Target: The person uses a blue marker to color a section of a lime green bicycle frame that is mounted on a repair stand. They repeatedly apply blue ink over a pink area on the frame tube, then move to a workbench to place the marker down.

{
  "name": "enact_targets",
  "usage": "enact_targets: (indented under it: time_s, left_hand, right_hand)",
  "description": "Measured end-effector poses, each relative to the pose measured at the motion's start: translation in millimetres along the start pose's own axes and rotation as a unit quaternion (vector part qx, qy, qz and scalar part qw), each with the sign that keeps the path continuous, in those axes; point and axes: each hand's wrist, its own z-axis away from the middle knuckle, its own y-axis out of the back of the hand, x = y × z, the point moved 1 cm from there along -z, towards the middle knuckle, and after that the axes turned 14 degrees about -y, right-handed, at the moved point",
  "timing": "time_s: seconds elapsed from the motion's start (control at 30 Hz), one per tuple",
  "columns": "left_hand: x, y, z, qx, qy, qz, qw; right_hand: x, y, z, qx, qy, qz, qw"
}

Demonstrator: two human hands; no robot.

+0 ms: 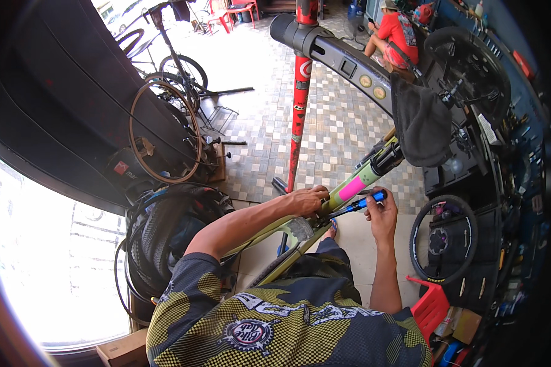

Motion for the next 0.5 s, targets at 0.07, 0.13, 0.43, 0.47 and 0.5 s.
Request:
enact_targets:
  time_s: [0.07, 0.13, 0.43, 0.47, 0.5]
  left_hand:
    - [0, 1, 0, -0.012, 0.005, -0.002, 1.0]
    - [3, 4, 1, -0.01, 0.011, 0.006, 1.0]
    - [-1, -1, 6, 0.04, -0.001, 0.028, 0.999]
    - [0, 1, 5, 0.041, 0.002, 0.045, 0.998]
    - [2, 2, 3, 0.041, 0.005, 0.062, 0.997]
  right_hand:
    - [4, 2, -5, 0.013, -0.039, -0.021, 0.999]
    - [5, -2, -3, 0.02, -0.032, -0.028, 0.999]
    - [-42, -77, 80, -0.075, 0.14, 0.15, 0.976]
    - [-42, -81, 86, -0.111, 0.19, 0.186, 0.958]
    - [-37, -83, 92, -0.14, 0.209, 0.221, 0.942]
